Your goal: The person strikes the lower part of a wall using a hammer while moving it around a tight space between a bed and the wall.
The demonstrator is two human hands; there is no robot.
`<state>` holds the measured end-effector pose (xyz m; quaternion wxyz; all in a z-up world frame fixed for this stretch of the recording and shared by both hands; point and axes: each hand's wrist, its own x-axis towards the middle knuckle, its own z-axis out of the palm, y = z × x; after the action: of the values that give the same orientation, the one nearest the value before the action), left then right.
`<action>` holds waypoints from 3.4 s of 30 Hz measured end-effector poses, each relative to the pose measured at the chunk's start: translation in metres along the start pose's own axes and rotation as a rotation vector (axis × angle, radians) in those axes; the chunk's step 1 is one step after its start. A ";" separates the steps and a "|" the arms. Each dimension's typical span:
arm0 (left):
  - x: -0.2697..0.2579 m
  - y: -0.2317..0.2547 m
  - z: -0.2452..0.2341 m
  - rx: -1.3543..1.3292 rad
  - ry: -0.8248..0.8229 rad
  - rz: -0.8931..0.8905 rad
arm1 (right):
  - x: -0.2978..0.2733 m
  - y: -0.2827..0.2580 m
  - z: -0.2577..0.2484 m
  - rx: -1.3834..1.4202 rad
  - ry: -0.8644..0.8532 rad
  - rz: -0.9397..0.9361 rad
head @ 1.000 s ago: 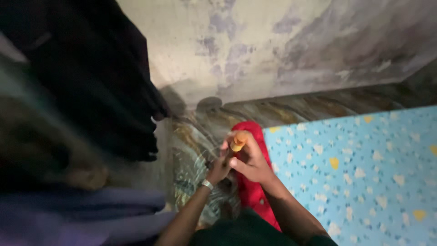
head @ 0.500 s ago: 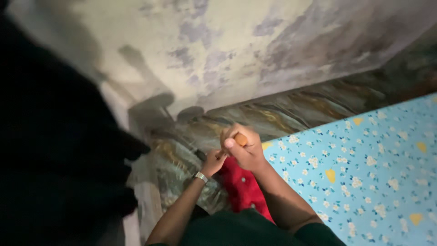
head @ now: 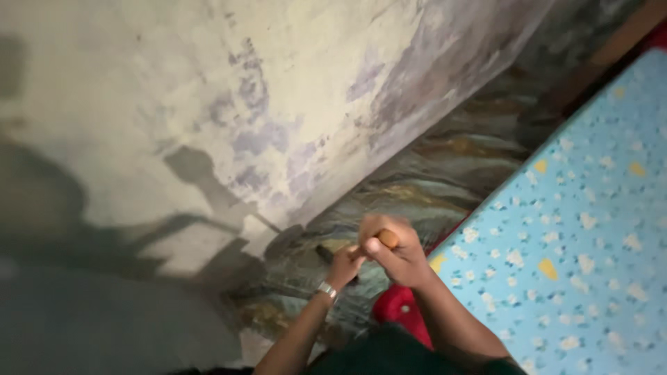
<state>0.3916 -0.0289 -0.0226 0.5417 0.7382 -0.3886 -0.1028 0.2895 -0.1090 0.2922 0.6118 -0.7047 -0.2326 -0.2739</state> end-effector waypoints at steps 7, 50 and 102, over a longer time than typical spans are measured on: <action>0.065 -0.030 -0.013 -0.157 -0.148 -0.028 | 0.032 0.043 0.000 -0.118 0.070 -0.046; 0.522 -0.050 0.244 -0.419 -0.757 0.260 | 0.155 0.216 -0.327 -0.697 0.370 0.049; 1.086 -0.060 0.712 -0.263 -0.692 0.331 | 0.192 0.401 -1.048 -0.366 0.194 0.301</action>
<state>0.7465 -1.2785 -0.0620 0.4779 0.5119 -0.6452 -0.3054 0.5912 -1.2046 0.2323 0.5274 -0.8008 -0.0119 -0.2837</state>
